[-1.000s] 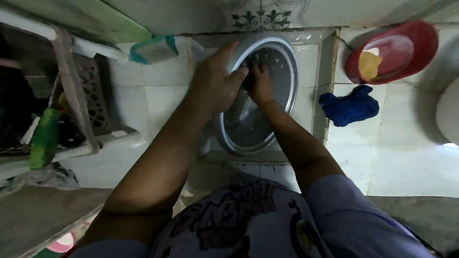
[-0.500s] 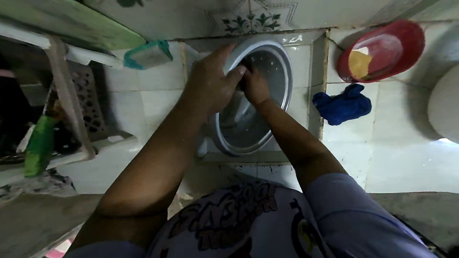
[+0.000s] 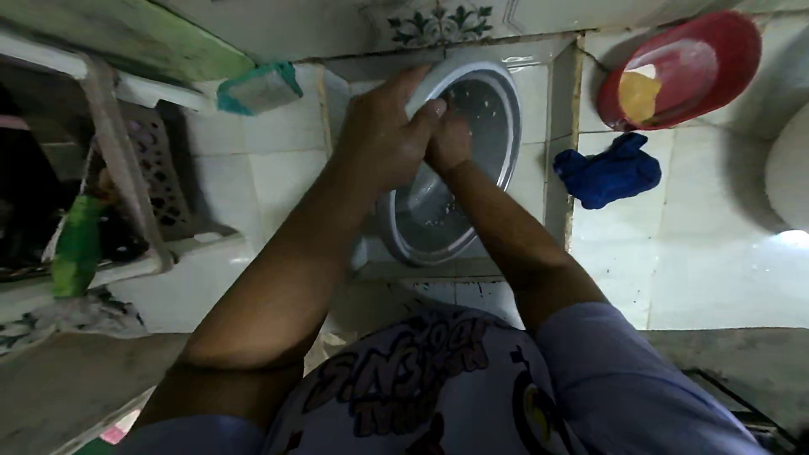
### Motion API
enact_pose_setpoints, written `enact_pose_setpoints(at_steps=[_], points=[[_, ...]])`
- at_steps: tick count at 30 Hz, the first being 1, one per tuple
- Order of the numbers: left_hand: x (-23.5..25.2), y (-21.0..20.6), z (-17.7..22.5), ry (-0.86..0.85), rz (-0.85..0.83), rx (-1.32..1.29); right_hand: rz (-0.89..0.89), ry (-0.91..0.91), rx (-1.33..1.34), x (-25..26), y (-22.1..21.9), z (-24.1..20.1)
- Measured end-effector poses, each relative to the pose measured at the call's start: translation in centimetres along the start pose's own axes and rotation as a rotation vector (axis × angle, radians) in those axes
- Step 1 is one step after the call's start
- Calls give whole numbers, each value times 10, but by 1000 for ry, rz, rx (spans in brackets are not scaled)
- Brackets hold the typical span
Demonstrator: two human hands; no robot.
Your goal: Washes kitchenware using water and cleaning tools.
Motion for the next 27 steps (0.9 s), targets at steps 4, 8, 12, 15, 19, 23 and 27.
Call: enact_pose_setpoints(at_steps=[4,8,12,15,19,23,27], points=[[-10,-2,-5,-50,35,-3,-270,82,-438,-32,-41,72],[-15,-12,9,-167,53,-19,-531,-309,66,-101,-72,36],[-11,-14,15,-170,35,-10,-375,-687,1238,-95,-13,-59],[-4,-9,17,-124,2,17,-240,-616,1299,-93,-11,-58],[22,-2,28,-150,-172,96,-577,-90,-14,-88,-59,52],[44,11,25,-277,-154,413,-524,32,-459,-41,-33,87],[-16,-6,-27,-134,191,189,-419,-197,-324,-38,-36,81]])
Point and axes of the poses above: each hand's wrist, its own x-axis towards the middle knuckle, its own y-axis out of the back of the hand, z = x × y, the point moved 5 cm from there along x, towards the middle knuckle, and after that the axes turned 8 degrees about x, right-handed, at the moved point
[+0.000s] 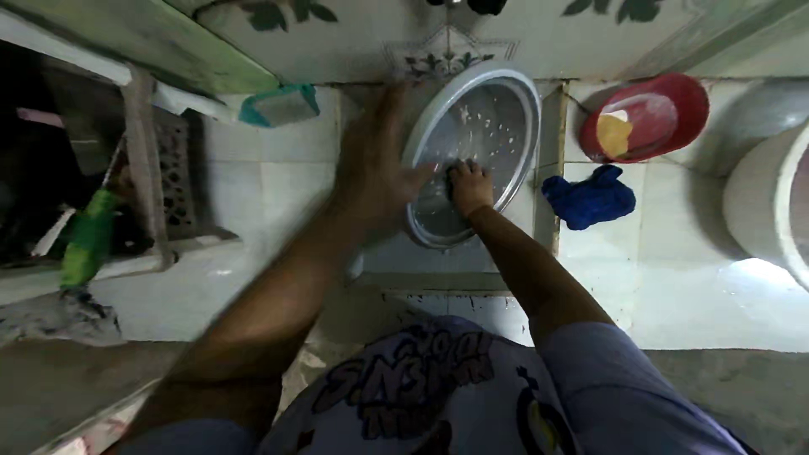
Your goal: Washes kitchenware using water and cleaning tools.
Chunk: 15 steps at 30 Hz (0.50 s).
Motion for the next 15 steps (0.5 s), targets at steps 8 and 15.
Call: enact_pose_setpoints(at_steps=[8,15], points=[[-115,-118,-29,34,291,-379,-114,29,632,-31,-5,-71],[-2,9,7,147,-67,-145,-97,228,356,-19,-23,-57]])
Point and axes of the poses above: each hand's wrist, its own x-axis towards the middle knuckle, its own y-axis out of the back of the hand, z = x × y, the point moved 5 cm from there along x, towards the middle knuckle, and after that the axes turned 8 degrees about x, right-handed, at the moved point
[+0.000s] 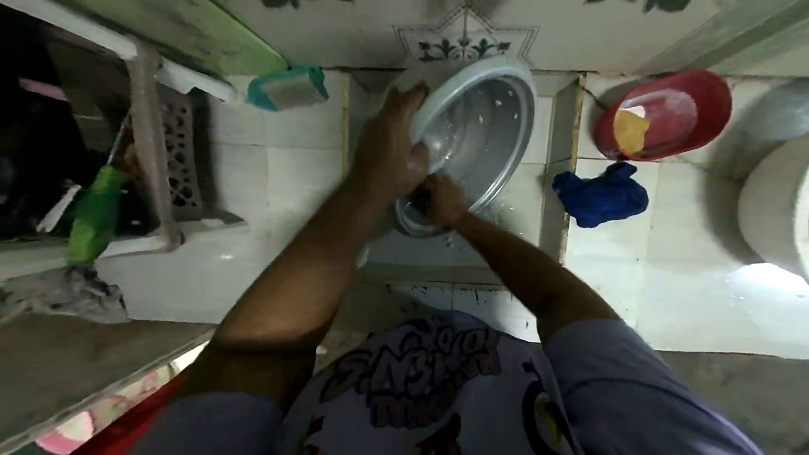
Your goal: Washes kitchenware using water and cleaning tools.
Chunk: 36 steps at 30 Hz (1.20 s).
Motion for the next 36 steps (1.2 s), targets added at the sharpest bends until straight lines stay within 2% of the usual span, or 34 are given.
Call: enact_pose_setpoints(at_steps=[2,4,6,8,10,11,12,14,15,16,18,21,23,25,26,28,29,31,33,36], points=[[24,12,13,36,-130,60,10,29,-440,23,43,43],[38,13,21,7,-172,100,97,76,-743,33,101,43],[43,9,24,-23,-176,100,205,104,-888,36,128,39],[46,10,26,-39,-167,70,258,10,-759,36,113,51],[48,8,25,-46,-145,43,295,-179,-411,29,63,53],[50,6,26,-63,-129,34,285,-252,-194,22,37,38],[50,3,28,-89,-119,25,289,-254,44,14,21,11],[50,-6,36,-132,-137,7,240,-81,458,-10,26,-54],[50,-9,40,-147,-143,11,238,36,522,-22,37,-74],[49,-12,42,-142,-168,29,251,70,570,-28,42,-79],[54,-12,46,-147,-198,68,218,-29,498,-23,34,-51],[60,-10,48,-265,-279,104,114,-161,-229,-7,43,47],[59,-8,45,-412,-289,69,127,-220,-478,2,70,68],[42,-15,31,-491,-177,21,159,-274,-485,-1,68,68],[35,-16,19,-479,-51,-31,185,-281,-454,3,68,68],[3,-40,-19,-377,159,-165,224,-297,-327,7,57,67],[-16,-65,-42,-282,201,-217,223,-312,-263,7,52,63],[-52,-121,-77,-28,114,-239,199,-328,-139,7,44,52],[-71,-150,-90,73,56,-201,167,-322,-30,4,33,39],[-76,-126,-83,-3,142,-273,89,-248,191,-3,12,18]])
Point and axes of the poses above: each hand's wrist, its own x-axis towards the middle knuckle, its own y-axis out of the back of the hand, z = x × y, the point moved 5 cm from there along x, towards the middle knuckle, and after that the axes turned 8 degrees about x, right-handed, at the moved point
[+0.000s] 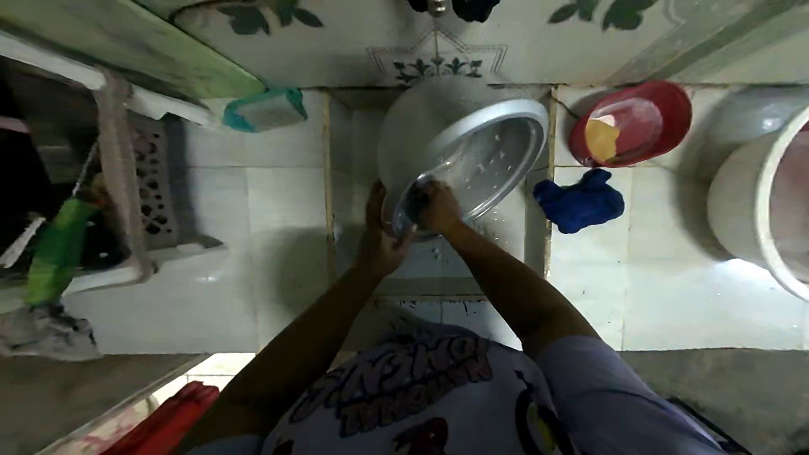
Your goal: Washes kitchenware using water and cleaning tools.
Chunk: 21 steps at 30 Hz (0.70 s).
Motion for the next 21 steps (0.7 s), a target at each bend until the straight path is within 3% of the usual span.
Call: enact_pose_setpoints(at_steps=[3,5,7,9,11,14,17,19,21], points=[[24,45,46,-241,109,28,-127,86,441,-28,-19,-33],[48,67,81,-272,54,118,-165,165,670,-44,-30,-53],[77,76,106,-200,-116,221,-45,222,499,-40,-38,-46],[104,76,127,-115,-282,307,-19,138,2,-22,-22,-17],[125,70,144,-83,-392,365,-4,147,-447,11,18,14],[143,61,159,-122,-476,374,170,348,-828,32,98,-4],[149,54,166,-143,-486,375,330,459,-924,30,126,-22],[152,54,167,-135,-487,378,337,308,-774,33,105,-4],[157,54,162,-103,-469,349,264,104,-458,33,52,13]])
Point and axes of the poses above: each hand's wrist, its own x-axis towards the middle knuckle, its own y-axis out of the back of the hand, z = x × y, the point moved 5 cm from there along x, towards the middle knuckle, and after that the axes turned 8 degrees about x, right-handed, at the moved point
